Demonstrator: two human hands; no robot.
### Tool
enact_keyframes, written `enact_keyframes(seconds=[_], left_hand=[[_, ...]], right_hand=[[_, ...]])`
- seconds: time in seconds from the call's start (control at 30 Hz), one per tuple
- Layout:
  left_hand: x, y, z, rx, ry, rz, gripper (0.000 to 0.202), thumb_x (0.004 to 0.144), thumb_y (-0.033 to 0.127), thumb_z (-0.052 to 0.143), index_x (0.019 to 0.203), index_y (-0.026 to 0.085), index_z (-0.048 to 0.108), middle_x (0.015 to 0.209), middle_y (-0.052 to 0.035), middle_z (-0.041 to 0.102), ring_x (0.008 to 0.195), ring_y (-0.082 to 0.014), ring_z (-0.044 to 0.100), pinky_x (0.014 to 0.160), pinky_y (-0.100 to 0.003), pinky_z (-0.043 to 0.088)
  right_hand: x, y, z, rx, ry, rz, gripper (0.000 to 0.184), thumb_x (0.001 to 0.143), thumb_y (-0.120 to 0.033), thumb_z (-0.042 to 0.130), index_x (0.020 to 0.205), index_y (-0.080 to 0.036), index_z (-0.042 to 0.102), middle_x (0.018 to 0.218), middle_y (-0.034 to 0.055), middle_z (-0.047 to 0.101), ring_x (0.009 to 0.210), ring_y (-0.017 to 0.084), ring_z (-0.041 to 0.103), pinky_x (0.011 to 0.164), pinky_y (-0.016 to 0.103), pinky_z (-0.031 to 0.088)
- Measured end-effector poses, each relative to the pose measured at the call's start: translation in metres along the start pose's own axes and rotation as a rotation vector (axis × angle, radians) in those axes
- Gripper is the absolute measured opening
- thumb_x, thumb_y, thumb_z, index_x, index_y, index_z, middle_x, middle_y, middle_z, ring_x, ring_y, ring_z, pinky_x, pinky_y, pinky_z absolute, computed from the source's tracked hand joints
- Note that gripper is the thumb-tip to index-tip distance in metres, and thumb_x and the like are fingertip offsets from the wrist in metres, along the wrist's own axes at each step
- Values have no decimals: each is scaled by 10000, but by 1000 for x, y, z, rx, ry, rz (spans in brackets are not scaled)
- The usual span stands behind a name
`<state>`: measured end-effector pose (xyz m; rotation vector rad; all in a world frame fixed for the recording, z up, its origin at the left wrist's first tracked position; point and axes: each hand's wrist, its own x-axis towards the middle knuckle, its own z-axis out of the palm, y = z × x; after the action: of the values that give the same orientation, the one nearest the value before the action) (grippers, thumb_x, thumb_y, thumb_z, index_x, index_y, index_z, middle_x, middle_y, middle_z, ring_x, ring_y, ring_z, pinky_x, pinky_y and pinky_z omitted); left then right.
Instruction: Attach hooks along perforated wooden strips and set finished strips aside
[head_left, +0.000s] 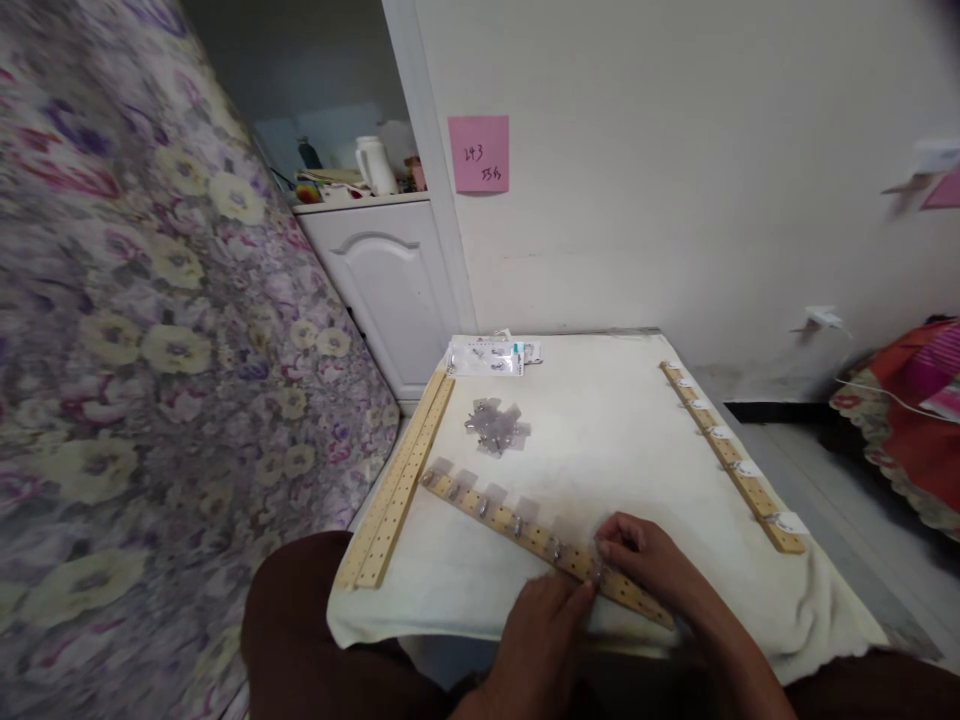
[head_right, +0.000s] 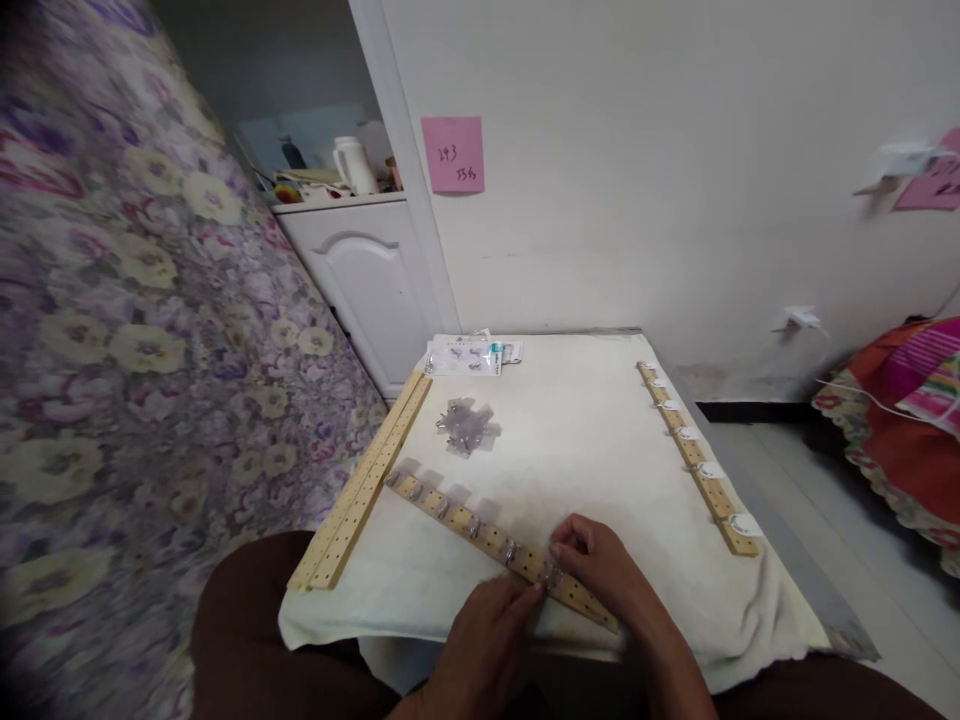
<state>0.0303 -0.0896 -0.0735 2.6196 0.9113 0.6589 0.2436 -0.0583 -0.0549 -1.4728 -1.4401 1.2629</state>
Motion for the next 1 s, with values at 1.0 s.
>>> enact_keyframes(seconds=[1.0], left_hand=[[1,1,0,-7,20,-11,436,868,145,431,1299,208,427,984,-97,600,815,-210,554,683,-346,471]], right_hand=[[3,6,-2,97,-46,-1,70,682,-173,617,749,-161,600,640,-36,562,618,119,497,588,241,366]])
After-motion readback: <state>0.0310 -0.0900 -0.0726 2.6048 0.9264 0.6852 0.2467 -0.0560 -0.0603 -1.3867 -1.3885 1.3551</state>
